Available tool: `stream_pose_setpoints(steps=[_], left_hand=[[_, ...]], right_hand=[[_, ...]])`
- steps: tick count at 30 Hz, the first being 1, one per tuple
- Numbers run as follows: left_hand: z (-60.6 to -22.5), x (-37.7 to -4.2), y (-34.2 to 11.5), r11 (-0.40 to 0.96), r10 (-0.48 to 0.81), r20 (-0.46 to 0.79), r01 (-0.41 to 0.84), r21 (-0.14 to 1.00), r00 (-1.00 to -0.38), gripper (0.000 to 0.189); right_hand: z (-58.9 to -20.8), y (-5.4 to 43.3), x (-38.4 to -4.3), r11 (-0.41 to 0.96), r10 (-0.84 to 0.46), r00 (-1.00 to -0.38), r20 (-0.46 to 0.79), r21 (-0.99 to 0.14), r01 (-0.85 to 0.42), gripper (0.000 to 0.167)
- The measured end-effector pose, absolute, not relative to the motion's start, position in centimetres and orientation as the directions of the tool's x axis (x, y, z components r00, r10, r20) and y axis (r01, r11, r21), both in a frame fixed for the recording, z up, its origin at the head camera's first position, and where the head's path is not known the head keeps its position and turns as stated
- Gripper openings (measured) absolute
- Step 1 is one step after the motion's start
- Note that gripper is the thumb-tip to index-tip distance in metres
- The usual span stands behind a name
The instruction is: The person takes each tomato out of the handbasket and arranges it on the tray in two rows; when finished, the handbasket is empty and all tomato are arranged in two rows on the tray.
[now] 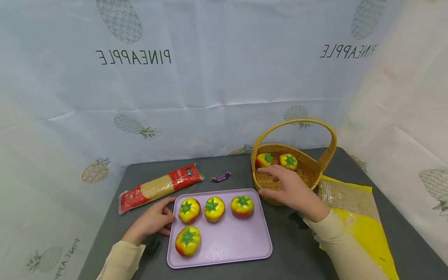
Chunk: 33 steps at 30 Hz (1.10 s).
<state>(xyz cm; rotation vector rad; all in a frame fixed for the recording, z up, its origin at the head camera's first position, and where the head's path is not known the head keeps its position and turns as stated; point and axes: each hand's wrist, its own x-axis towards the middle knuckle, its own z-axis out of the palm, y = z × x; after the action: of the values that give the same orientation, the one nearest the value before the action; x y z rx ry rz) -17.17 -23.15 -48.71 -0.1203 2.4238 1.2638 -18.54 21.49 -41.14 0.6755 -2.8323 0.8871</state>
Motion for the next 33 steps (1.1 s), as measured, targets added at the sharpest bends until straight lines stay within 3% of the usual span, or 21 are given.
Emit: stream_pose_setpoints(steps=[11,17,33], left_hand=[[-49.0,-17.0,-23.6,0.574,0.098,-0.399,-0.275,0.771,-0.912,0.074],[-49.0,-17.1,-23.5,0.574,0.093,-0.395,-0.275,0.771,-0.914,0.074],[-49.1,-17.3,-23.1,0.562,0.095,-0.393,-0.276,0.779,-0.915,0.073]], right_hand=[[-39.6,28.7,-23.3,0.732,-0.226,-0.972,0.067,-0.646,-0.215,0.067],[-39.7,30.2,-25.0,0.715,-0.232,-0.973,-0.002,-0.678,-0.169,0.076],[-41.3,31.6,-27.3,0.743,-0.179,-0.981,-0.07,-0.663,-0.088,0.072]])
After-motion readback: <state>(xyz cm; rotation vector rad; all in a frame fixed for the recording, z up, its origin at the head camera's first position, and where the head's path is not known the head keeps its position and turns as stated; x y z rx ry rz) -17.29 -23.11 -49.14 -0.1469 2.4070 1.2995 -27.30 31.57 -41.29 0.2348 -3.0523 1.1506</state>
